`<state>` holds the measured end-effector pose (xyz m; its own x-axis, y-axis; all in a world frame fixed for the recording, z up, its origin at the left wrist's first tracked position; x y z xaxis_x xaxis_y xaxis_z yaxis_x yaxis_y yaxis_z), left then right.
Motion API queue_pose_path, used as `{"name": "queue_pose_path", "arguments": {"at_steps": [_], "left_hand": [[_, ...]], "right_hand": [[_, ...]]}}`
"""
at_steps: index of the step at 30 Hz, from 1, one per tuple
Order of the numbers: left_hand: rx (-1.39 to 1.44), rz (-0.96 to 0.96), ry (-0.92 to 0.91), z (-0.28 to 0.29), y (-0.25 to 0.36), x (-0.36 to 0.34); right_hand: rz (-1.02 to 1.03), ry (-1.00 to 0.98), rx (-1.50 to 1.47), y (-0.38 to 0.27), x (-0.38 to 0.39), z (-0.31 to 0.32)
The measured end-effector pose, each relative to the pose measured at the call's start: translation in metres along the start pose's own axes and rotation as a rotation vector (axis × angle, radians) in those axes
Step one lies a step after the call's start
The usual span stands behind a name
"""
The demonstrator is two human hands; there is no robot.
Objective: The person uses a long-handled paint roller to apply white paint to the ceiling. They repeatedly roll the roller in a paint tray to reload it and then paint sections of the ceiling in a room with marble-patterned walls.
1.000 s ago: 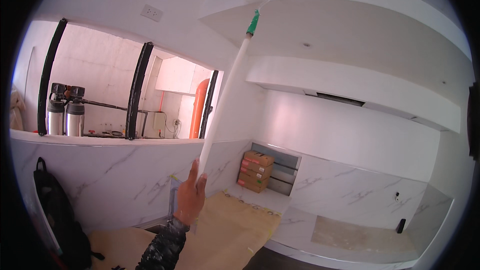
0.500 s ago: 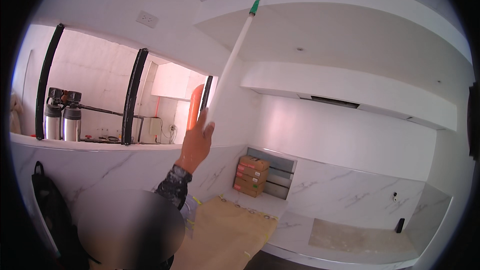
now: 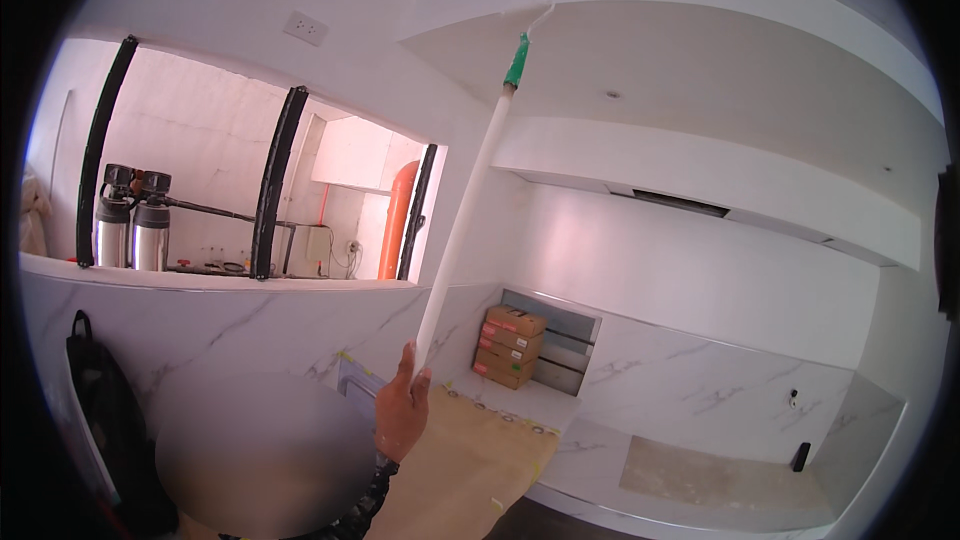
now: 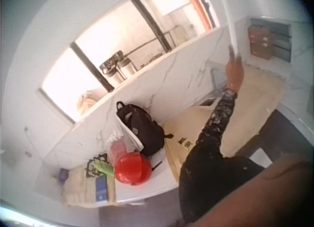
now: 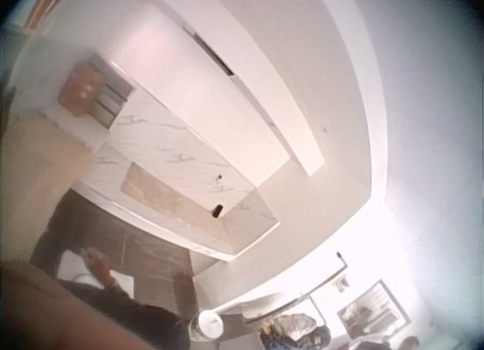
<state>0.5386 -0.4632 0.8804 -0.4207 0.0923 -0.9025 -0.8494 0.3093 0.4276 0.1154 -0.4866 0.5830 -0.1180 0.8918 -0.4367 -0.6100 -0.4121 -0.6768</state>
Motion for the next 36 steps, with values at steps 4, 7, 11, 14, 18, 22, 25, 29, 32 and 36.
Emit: {"name": "queue_pose_path", "arguments": {"at_steps": [4,7,11,14,18,22,25,29,32,36], "left_hand": [[0.015,0.014,0.010,-0.003,0.006,-0.014],[0.024,0.002,-0.002,-0.007,0.009,-0.026],[-0.022,-0.026,-0.030,-0.016,0.016,-0.059],[-0.028,-0.121,0.029,-0.021,0.035,-0.110],[0.009,-0.162,0.040,-0.022,0.061,-0.171],[0.012,-0.151,0.056,-0.020,0.078,-0.195],[0.028,-0.189,0.080,-0.018,0.085,-0.201],[0.066,-0.179,0.055,-0.021,0.080,-0.203],[0.070,-0.201,0.061,-0.018,0.076,-0.173],[0.002,-0.047,-0.042,-0.021,0.047,-0.081]], "right_hand": [[0.077,0.075,0.033,-0.002,0.005,-0.005],[0.030,0.106,0.026,0.000,0.011,-0.006],[-0.040,0.124,0.008,-0.001,0.012,0.004],[-0.039,0.130,0.008,-0.002,0.007,0.010],[-0.011,0.164,0.016,0.003,0.006,0.009],[-0.001,0.187,-0.004,0.011,0.008,0.003],[0.051,0.189,0.031,0.006,0.006,0.005],[0.035,0.127,0.015,0.001,-0.001,0.008],[0.016,0.110,-0.035,-0.001,-0.003,0.009],[0.086,0.139,-0.045,-0.007,-0.001,0.008]]}}
Point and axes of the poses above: each hand's wrist, its own x-axis away from the middle knuckle, its own z-axis out of the back of the hand, y = z × x, the point moved 10 cm from there along -x, towards the middle knuckle, and after that the axes turned 7 degrees about y, right-handed, at the moved point
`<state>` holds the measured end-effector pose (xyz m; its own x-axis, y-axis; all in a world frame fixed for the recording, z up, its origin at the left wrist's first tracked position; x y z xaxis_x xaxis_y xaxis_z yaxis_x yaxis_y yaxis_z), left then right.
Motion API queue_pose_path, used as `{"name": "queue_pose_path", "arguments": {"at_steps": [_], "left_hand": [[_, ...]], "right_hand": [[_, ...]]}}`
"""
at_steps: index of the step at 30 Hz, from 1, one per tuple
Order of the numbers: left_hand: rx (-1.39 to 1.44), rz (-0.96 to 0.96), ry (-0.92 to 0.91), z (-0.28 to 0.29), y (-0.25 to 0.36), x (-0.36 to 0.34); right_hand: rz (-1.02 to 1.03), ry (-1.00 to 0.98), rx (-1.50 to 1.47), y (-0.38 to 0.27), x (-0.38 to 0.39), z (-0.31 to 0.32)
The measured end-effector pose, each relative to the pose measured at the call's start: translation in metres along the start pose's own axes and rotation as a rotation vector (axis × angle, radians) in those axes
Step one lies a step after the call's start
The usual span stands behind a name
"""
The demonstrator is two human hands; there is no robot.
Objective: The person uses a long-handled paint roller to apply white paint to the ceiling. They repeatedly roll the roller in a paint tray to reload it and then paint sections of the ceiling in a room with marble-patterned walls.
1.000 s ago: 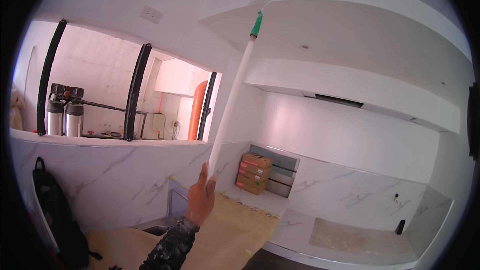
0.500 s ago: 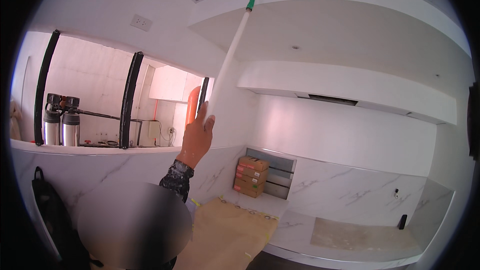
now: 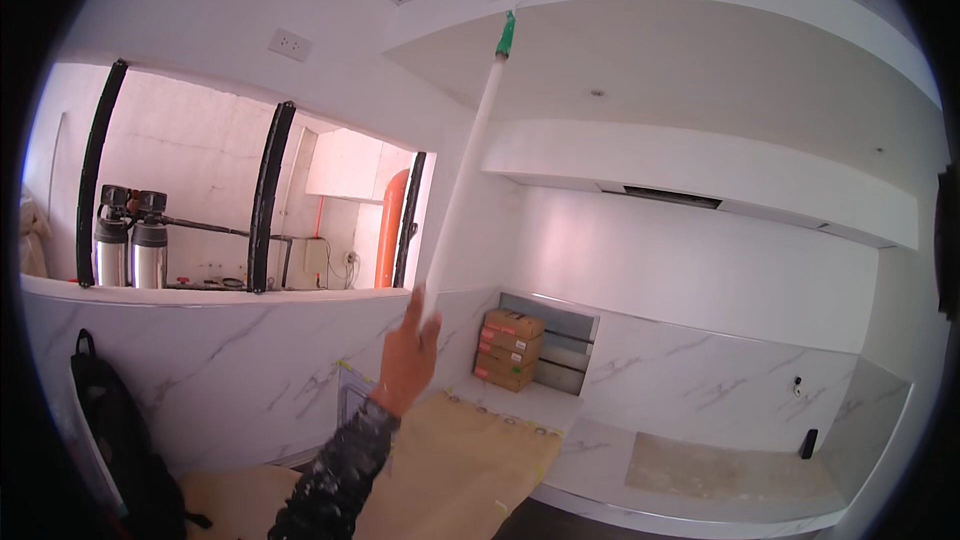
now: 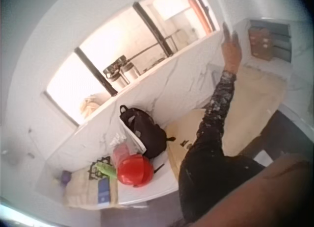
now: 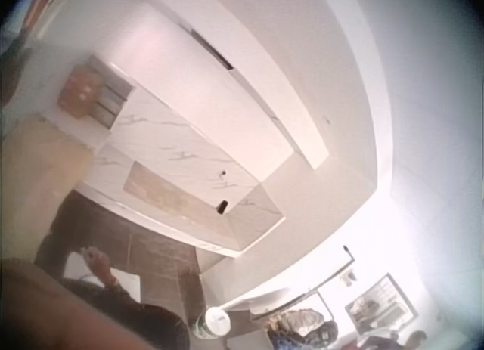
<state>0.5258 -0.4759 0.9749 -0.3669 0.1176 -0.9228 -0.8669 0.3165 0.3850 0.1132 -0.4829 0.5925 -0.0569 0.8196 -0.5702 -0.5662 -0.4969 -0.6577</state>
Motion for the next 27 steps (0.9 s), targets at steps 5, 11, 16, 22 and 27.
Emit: {"name": "queue_pose_path", "arguments": {"at_steps": [5,11,16,22,27], "left_hand": [[0.032,0.108,0.003,0.007,-0.018,0.089],[0.081,0.025,0.077,0.008,0.005,0.102],[0.020,-0.038,0.072,0.005,0.016,0.090],[0.020,0.061,-0.036,-0.016,0.045,0.050],[0.003,0.021,-0.023,-0.025,0.074,-0.015]], "right_hand": [[0.110,-0.051,0.129,0.000,0.002,-0.003],[-0.034,-0.028,0.049,0.016,0.003,0.010],[-0.039,-0.026,0.108,0.019,0.011,0.014],[-0.115,-0.025,0.039,0.021,0.006,0.028],[0.034,0.048,-0.106,-0.021,-0.014,0.036]]}}
Point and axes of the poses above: each hand's wrist, its own x-axis away from the middle knuckle, its own z-axis out of the back of the hand, y = z × x, the point moved 10 cm from there along -x, towards the middle knuckle, and after that the axes turned 7 degrees about y, right-handed, at the moved point
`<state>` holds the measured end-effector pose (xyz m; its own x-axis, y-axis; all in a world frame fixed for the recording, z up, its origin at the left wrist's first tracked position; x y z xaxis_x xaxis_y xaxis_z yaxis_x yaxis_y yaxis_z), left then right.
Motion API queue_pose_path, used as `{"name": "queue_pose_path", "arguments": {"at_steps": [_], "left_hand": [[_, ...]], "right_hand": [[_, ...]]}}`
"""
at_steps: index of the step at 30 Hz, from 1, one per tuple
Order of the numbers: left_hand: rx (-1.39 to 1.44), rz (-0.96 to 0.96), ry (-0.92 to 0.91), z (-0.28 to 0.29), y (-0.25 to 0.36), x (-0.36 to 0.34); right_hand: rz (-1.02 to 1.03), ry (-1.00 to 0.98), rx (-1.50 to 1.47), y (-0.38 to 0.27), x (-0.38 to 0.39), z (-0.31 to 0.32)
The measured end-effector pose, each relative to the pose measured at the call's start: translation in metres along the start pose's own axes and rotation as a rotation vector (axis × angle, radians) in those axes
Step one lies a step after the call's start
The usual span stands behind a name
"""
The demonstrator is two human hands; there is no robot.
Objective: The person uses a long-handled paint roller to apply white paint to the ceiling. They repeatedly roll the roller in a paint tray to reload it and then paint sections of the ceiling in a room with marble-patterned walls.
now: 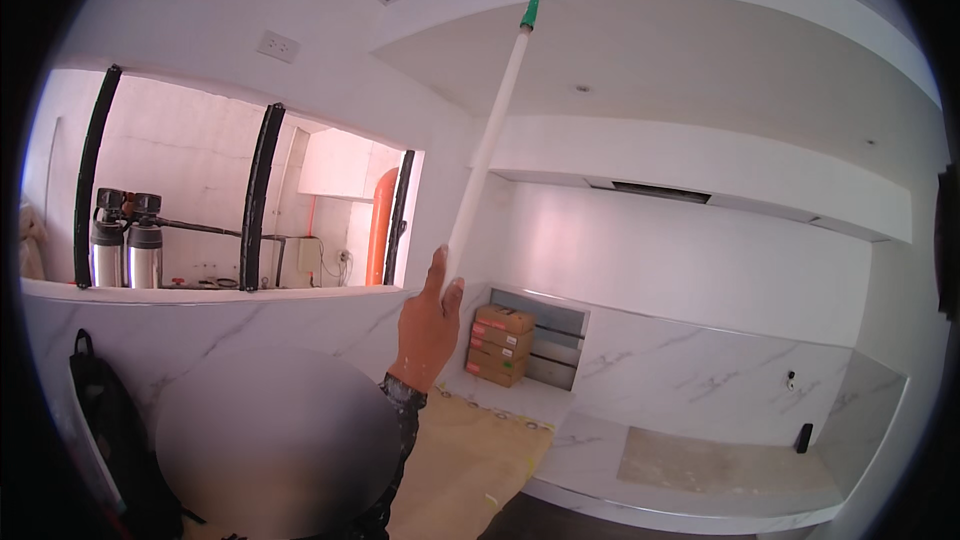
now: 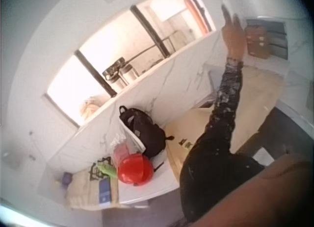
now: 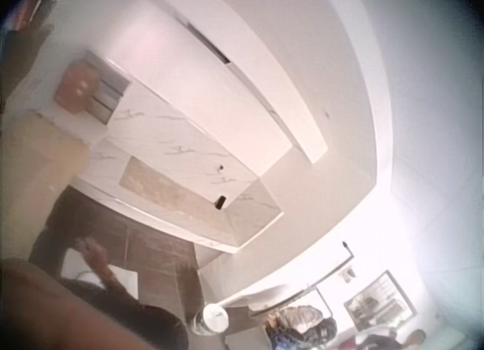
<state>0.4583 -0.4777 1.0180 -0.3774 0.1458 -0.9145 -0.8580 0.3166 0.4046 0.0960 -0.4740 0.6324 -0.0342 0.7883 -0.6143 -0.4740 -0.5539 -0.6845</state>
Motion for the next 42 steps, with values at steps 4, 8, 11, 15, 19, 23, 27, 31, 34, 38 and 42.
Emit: {"name": "queue_pose_path", "arguments": {"at_steps": [4,8,11,15,19,23,27,31,34,38,42], "left_hand": [[-0.044,0.007,-0.036,-0.007,-0.029,0.044],[0.141,-0.087,0.118,0.013,-0.062,0.153],[0.139,0.130,0.009,0.019,-0.089,0.237],[0.099,0.278,-0.160,0.018,-0.090,0.316],[0.196,0.211,-0.086,0.030,-0.066,0.329],[0.296,0.179,-0.068,0.052,-0.051,0.333],[0.293,0.227,-0.149,0.082,-0.070,0.343],[0.130,0.262,-0.136,0.130,-0.135,0.349],[-0.253,0.428,-0.032,0.187,-0.234,0.365],[-0.638,0.457,0.035,0.278,-0.372,0.394],[-0.877,0.545,-0.171,0.344,-0.519,0.412]], "right_hand": [[-0.055,-0.018,0.017,-0.020,-0.009,-0.010],[-0.014,-0.067,-0.206,-0.043,-0.016,-0.019],[0.071,-0.080,-0.250,-0.061,-0.028,-0.029],[0.161,-0.232,-0.332,-0.104,-0.052,-0.065],[0.276,-0.247,-0.473,-0.178,-0.074,-0.100],[0.170,-0.446,-0.437,-0.201,-0.083,-0.142],[0.003,-0.520,-0.981,-0.224,-0.060,-0.187],[-0.158,-0.386,-1.071,-0.221,-0.057,-0.212],[-0.137,-0.343,-0.972,-0.218,-0.063,-0.230],[-0.139,-0.351,-0.890,-0.218,-0.073,-0.264],[-0.234,-0.303,-1.054,-0.259,-0.103,-0.313]]}}
Point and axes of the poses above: each hand's wrist, its own x-axis away from the middle knuckle, its own z-axis out of the back of the hand, y = z × x, the point moved 10 cm from there along -x, towards the middle knuckle, and after that the axes turned 7 degrees about y, right-handed, at the moved point
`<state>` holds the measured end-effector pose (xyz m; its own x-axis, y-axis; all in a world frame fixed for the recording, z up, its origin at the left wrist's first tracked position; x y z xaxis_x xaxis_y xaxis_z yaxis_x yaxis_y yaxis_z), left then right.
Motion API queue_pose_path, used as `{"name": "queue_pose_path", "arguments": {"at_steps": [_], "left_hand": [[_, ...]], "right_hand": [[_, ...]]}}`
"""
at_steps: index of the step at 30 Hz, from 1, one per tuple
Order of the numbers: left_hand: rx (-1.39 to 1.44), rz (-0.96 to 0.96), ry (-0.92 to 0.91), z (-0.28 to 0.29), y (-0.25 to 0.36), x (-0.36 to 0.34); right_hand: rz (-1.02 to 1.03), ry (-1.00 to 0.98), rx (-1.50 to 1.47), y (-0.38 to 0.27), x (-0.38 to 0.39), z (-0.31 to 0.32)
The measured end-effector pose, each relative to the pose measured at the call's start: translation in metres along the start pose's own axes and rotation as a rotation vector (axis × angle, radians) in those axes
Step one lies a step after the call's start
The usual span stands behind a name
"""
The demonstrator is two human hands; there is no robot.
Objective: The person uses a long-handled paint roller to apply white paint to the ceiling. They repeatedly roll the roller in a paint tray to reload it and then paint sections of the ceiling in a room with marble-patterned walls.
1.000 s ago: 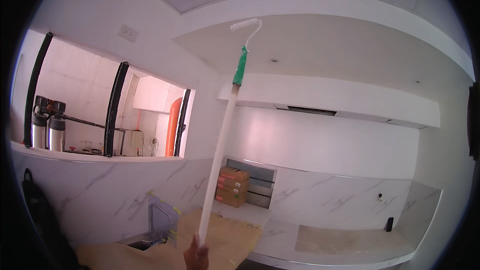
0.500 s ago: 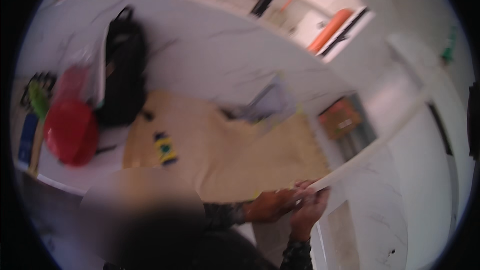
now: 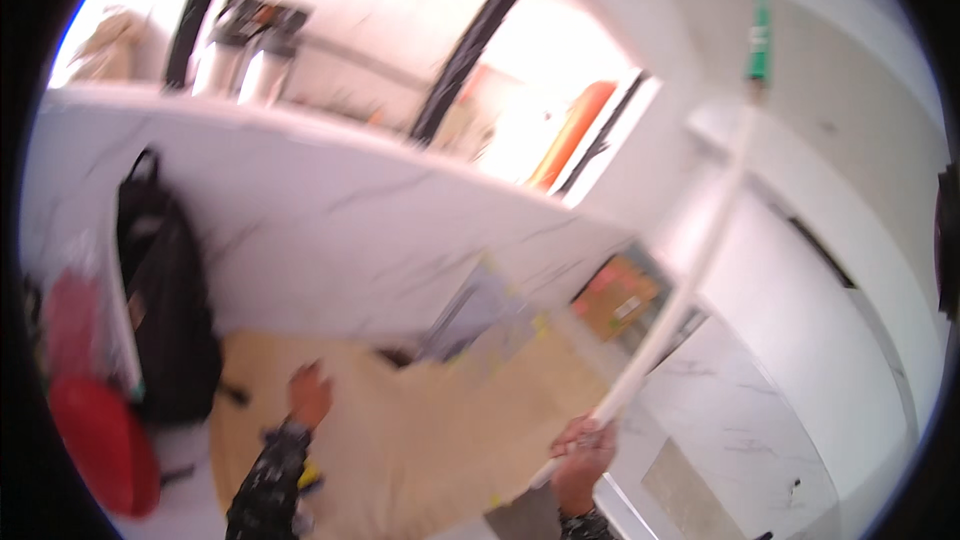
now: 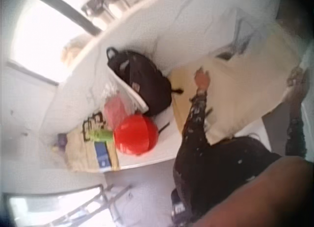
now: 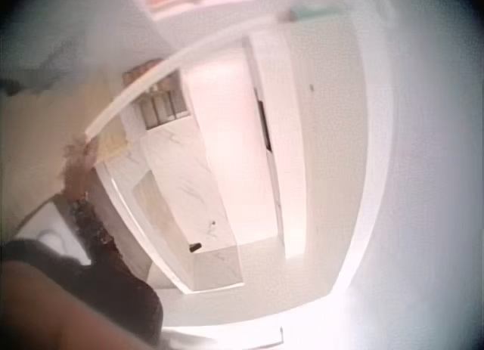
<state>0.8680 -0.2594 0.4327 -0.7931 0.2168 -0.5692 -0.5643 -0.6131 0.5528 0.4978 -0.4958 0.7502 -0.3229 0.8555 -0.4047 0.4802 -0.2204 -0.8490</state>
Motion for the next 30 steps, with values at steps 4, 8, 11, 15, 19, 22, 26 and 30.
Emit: {"name": "queue_pose_path", "arguments": {"at_steps": [4,8,11,15,19,22,26,30], "left_hand": [[-0.058,0.046,-0.208,-0.043,-0.069,-0.010],[-0.239,-0.078,-0.206,-0.043,-0.069,-0.005],[-0.294,-0.095,-0.180,-0.027,-0.060,-0.005],[-0.170,-0.002,-0.272,-0.021,-0.062,-0.010],[-0.185,-0.058,-0.205,-0.018,-0.056,-0.017],[-0.174,-0.011,-0.250,-0.023,-0.061,-0.018],[-0.174,0.004,-0.277,-0.018,-0.059,-0.022],[-0.092,0.048,-0.275,-0.013,-0.058,-0.026]], "right_hand": [[0.150,-0.222,0.230,-0.028,-0.043,-0.103],[0.145,-0.289,0.119,-0.039,-0.110,-0.178],[0.148,-0.274,0.059,-0.040,-0.167,-0.224],[0.240,-0.214,0.087,-0.049,-0.231,-0.292],[0.217,-0.171,0.017,-0.046,-0.289,-0.341],[0.277,-0.188,0.008,-0.039,-0.330,-0.359],[0.204,-0.120,0.000,-0.049,-0.374,-0.381],[0.222,-0.223,-0.126,-0.089,-0.388,-0.434]]}}
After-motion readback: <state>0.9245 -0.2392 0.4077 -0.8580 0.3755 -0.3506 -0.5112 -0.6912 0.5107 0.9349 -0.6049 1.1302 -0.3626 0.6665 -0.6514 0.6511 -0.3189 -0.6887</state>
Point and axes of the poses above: each hand's wrist, its own x-axis away from the middle knuckle, its own z-axis out of the back of the hand, y = z × x, the point moved 10 cm from there along -x, towards the middle knuckle, and after that the axes turned 7 degrees about y, right-handed, at the moved point
